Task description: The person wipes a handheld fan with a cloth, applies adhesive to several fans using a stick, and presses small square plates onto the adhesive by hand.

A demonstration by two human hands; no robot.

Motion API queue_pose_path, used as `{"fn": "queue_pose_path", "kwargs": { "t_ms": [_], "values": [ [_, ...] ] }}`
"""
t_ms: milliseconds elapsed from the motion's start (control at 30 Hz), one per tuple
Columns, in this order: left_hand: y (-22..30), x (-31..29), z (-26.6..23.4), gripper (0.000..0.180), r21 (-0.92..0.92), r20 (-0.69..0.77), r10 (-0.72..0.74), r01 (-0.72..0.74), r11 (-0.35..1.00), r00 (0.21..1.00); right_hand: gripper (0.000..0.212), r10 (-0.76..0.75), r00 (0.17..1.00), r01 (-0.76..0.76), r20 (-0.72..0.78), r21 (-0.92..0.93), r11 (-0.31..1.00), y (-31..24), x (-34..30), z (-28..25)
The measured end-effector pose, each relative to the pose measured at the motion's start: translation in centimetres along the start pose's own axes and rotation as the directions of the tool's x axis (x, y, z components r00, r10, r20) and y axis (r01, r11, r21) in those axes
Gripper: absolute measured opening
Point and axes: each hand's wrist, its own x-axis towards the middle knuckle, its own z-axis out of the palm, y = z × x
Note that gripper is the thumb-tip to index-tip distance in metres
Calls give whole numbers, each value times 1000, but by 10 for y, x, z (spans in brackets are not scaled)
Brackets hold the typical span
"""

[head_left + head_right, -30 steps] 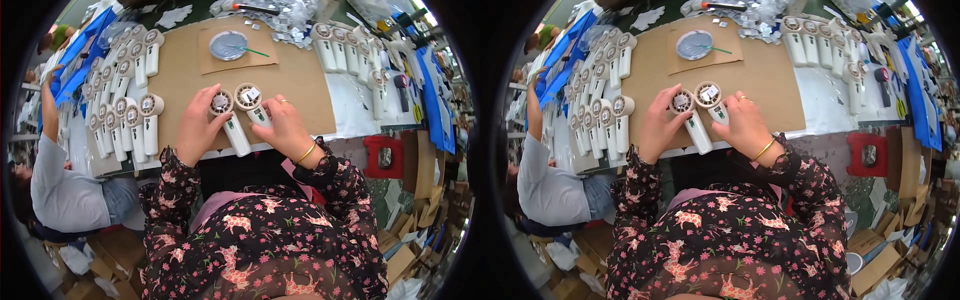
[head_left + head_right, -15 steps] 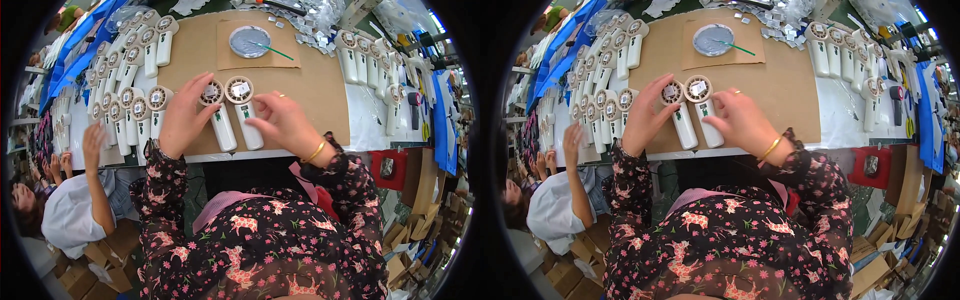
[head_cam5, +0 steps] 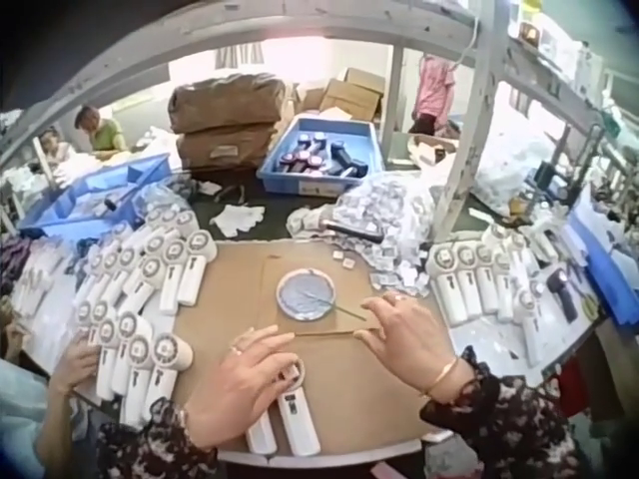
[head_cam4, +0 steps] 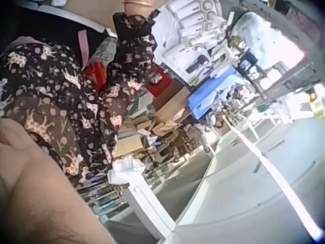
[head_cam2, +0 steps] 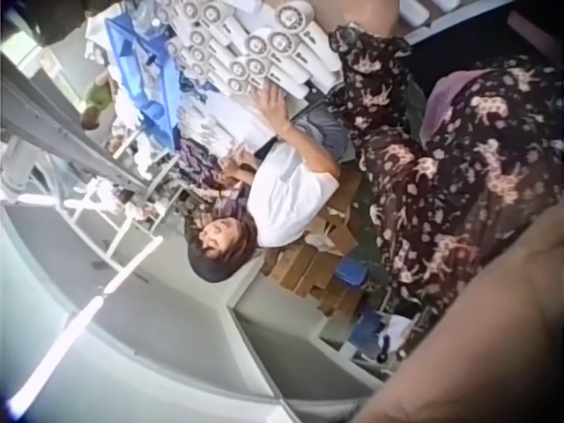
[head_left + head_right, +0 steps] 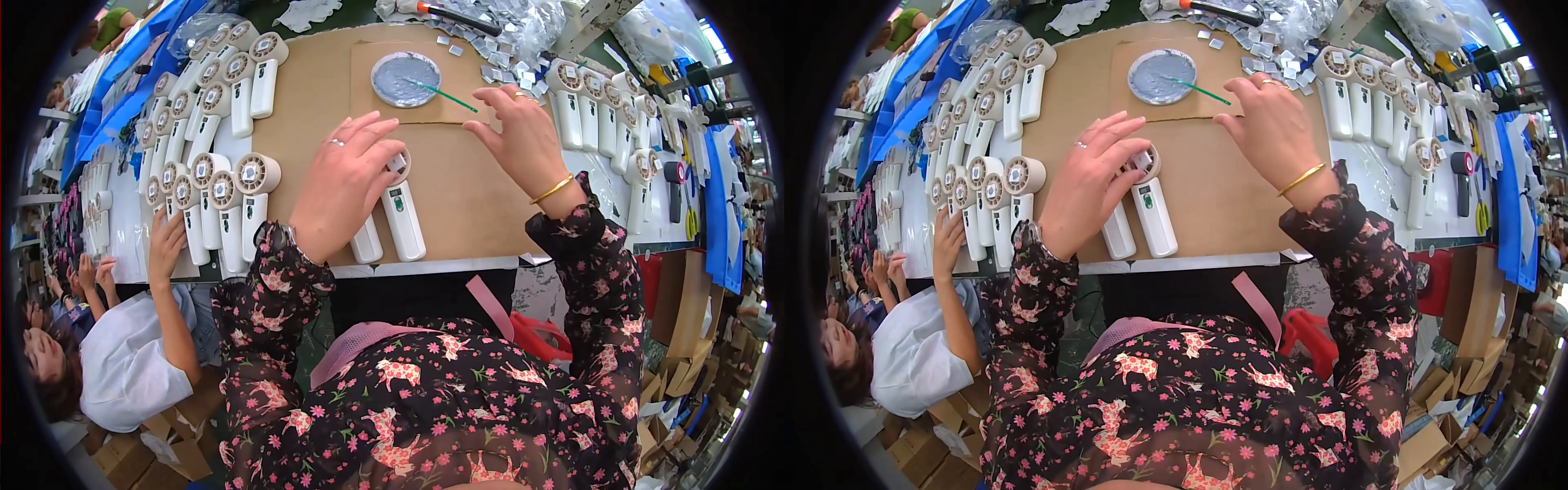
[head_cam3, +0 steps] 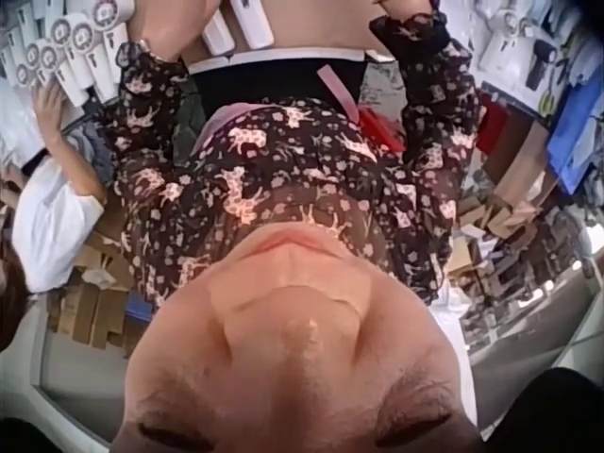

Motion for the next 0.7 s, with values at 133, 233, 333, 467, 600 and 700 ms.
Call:
{"fn": "queue_pose_path", "kwargs": {
  "t_ms": [133, 233, 333, 467, 600, 700],
  "values": [
    [7, -8, -2, 27, -167, -30, -143, 136, 977, 989, 35, -6, 999, 7, 47, -11, 1000, -4, 8, 19],
    [16, -8, -5, 24, -157, -70, -195, 182, 971, 978, 24, 20, 996, -22, 85, 16, 1000, -7, 15, 25],
    [18, -12, -1, 23, -147, -85, -178, 164, 975, 980, 18, 39, 999, -41, 34, 75, 996, -5, 21, 25],
    [19, -17, -2, 22, -145, -105, -178, 162, 976, 978, 17, 205, 977, -214, 62, 317, 924, -6, 26, 21],
    [21, -15, -2, 22, -154, -114, -192, 173, 973, 975, 21, 349, 913, -408, 213, 536, 739, 3, 26, 23],
    [21, -16, -2, 23, -154, -121, -205, 186, 971, 971, 23, 383, 875, -483, 297, 600, 638, 6, 27, 27]
  ]
}}
